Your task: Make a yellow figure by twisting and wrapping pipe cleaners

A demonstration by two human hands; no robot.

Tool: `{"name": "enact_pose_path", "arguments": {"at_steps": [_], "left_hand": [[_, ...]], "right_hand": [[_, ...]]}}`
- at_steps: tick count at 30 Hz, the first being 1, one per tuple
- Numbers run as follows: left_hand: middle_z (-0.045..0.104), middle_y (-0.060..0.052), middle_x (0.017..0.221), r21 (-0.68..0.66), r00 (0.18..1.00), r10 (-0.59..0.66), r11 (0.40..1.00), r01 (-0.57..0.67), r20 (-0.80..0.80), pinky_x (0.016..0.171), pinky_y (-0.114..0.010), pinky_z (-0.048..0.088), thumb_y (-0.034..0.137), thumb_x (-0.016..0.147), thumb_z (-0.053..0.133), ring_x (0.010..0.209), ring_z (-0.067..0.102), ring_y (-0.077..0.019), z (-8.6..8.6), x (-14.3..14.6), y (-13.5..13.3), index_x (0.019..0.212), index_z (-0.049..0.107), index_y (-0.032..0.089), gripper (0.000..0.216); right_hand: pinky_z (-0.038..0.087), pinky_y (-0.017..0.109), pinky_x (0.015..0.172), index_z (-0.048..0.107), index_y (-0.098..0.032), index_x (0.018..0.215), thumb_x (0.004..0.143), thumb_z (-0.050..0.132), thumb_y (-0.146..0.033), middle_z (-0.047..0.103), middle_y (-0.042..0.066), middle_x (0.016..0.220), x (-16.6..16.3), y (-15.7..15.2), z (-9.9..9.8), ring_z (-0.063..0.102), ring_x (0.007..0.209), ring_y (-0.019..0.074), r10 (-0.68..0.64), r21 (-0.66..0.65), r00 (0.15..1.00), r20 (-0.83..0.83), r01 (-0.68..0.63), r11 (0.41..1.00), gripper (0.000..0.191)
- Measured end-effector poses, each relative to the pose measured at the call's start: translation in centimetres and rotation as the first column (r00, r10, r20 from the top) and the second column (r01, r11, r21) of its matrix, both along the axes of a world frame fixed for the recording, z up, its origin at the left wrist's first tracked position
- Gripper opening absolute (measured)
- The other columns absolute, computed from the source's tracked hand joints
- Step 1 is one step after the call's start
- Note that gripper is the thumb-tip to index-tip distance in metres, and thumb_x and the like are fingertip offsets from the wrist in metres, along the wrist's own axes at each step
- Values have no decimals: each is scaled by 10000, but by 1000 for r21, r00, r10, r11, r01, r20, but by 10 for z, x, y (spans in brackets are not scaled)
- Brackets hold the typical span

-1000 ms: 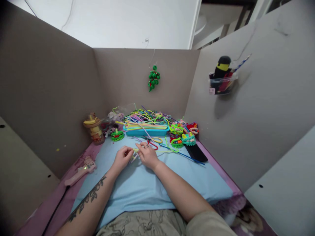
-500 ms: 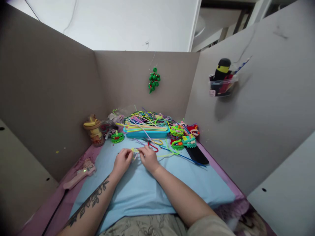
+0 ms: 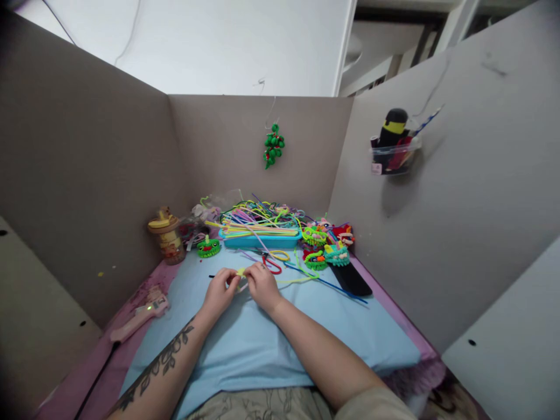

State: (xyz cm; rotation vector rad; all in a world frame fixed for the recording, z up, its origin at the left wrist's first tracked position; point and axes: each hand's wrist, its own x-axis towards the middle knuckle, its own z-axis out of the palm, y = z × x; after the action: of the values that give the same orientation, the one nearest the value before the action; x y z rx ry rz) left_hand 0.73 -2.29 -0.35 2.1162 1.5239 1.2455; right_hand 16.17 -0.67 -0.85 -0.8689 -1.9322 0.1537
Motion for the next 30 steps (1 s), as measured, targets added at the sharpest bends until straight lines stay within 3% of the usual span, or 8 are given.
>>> {"name": "enact_pose_path", "arguments": {"at_steps": [14,30], "left_hand": [[581,-38,813,46,1000,-15,999,16,-26,672,-279,417,233,830,447,745,536,-166,-3,1,0,844,556,187,119],[592,-25,781,57,999,37,998,-39,34,644,-269,416,261,831,459,695,538,-148,0,4,-5,824,553,184,122]], "right_hand": [[422,277,685,559,-186,809,841,472,-139,537,28,770,-3,1,-3,515,758,166,44,-98,999,7,-43,994,104],[453,277,682,593,-187,839,827,491,-149,591,35,780,-7,-5,0,551,760,163,33,-91,998,-49,-38,995,110]]}}
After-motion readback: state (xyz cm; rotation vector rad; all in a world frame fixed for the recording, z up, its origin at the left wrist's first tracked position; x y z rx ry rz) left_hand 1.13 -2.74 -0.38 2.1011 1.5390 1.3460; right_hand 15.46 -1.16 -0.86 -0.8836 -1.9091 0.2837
